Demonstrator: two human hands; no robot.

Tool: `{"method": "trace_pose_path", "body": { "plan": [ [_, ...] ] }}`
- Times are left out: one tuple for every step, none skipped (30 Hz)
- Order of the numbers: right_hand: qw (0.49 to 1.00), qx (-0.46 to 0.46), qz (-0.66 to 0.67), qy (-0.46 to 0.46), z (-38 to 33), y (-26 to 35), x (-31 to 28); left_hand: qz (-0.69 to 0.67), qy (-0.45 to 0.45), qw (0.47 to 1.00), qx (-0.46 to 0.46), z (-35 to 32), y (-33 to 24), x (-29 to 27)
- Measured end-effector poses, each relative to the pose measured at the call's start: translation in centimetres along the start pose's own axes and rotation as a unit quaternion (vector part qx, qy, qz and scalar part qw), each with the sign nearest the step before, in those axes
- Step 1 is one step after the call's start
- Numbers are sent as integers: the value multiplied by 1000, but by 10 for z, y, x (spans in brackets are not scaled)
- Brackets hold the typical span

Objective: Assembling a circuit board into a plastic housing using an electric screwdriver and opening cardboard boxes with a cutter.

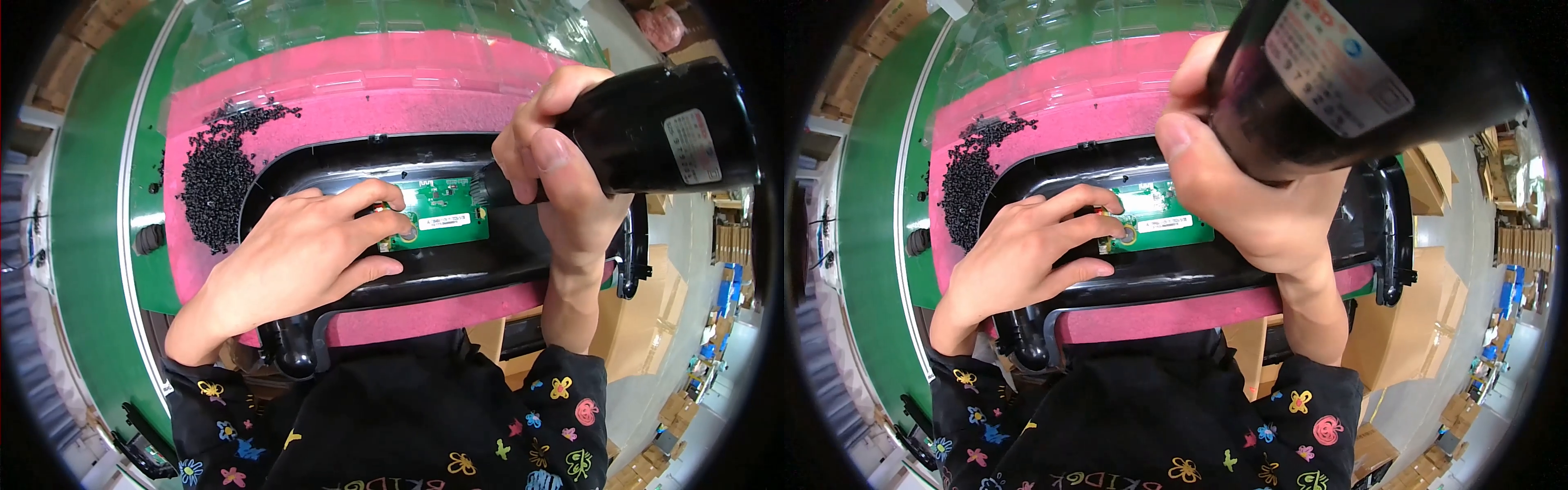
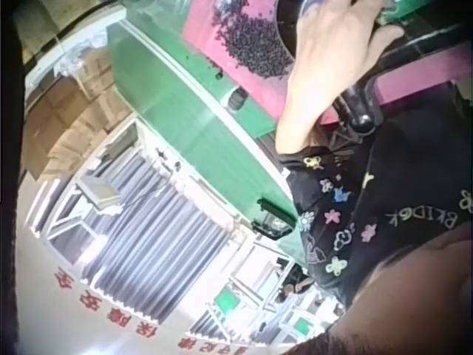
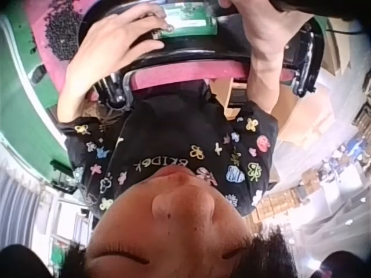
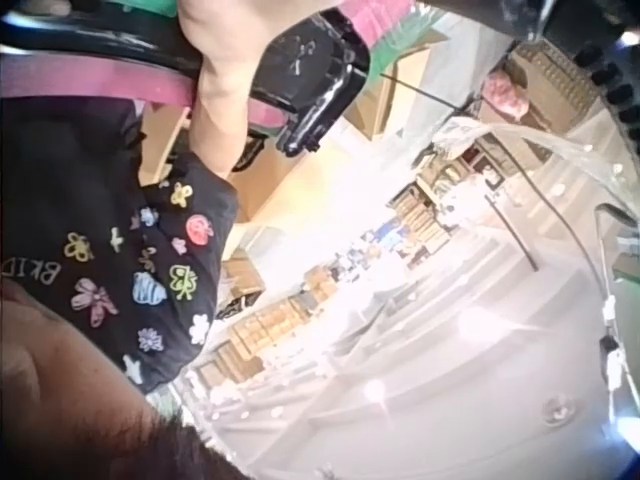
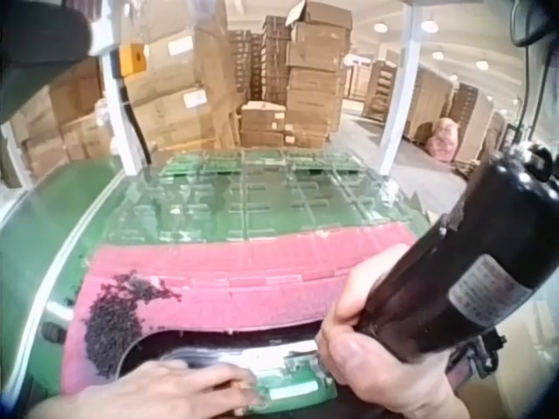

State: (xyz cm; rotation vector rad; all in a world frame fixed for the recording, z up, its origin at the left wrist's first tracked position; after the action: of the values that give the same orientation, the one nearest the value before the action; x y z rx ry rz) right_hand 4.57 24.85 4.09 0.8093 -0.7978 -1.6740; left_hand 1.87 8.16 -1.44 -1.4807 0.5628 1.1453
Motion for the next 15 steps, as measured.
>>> {"method": "trace_pose_path", "body": {
  "plan": [
    [1000, 18, 10, -10, -1, -2, -2, -1, 5, 1000, -2, 0, 1, 1],
    [999, 35, 19, -19, -3, -2, -3, 1, 4, 1000, -3, 0, 0, 0],
    [996, 48, 72, -29, -5, 0, -3, 1, 5, 1000, -2, 0, 0, 0],
    [994, 34, 103, -32, -7, -1, -6, -1, 7, 1000, -1, 0, 0, 1],
    [990, 21, 134, -33, -8, -1, -9, 0, 5, 1000, -4, -1, 0, 1],
    [984, 27, 175, -29, -6, 0, -11, -1, -4, 1000, 3, -2, 0, 0],
    [969, 13, 245, -38, -3, 0, -11, -3, -12, 1000, 11, -3, 0, 0],
    [956, 14, 289, -47, -1, -1, -13, -10, -17, 1000, 18, -3, 1, 0],
    [941, 16, 333, -57, 0, -2, -15, -11, -21, 1000, 14, -3, 1, 0],
    [940, 12, 333, -68, 0, -6, -16, -13, -18, 1000, 17, -4, 1, 1],
    [940, 13, 334, -64, 0, -10, -12, -14, -16, 1000, 21, -4, 2, 1],
    [951, 35, 295, -85, 0, -17, -9, -14, -18, 1000, 18, -4, 3, 1],
    [960, 57, 254, -105, -1, -23, -8, -22, -18, 999, 22, -4, 4, 1],
    [962, 39, 254, -96, -2, -28, -8, -32, -17, 999, 27, -4, 3, 2],
    [957, 56, 270, -90, -4, -32, -4, -34, -19, 999, 27, -4, 4, 2]
  ]
}}
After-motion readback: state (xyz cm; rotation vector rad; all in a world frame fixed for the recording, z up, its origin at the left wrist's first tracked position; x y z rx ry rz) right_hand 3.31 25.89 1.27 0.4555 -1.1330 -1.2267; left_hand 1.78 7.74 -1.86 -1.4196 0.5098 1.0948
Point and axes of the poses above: each hand's wrist, its own z-axis towards the middle knuckle, its own x-axis out of the palm, y = z × x, the point moved 6 cm from there along z, towards the middle knuckle, and after that the axes turned 2 degrees about x, right-handed, at the moved point
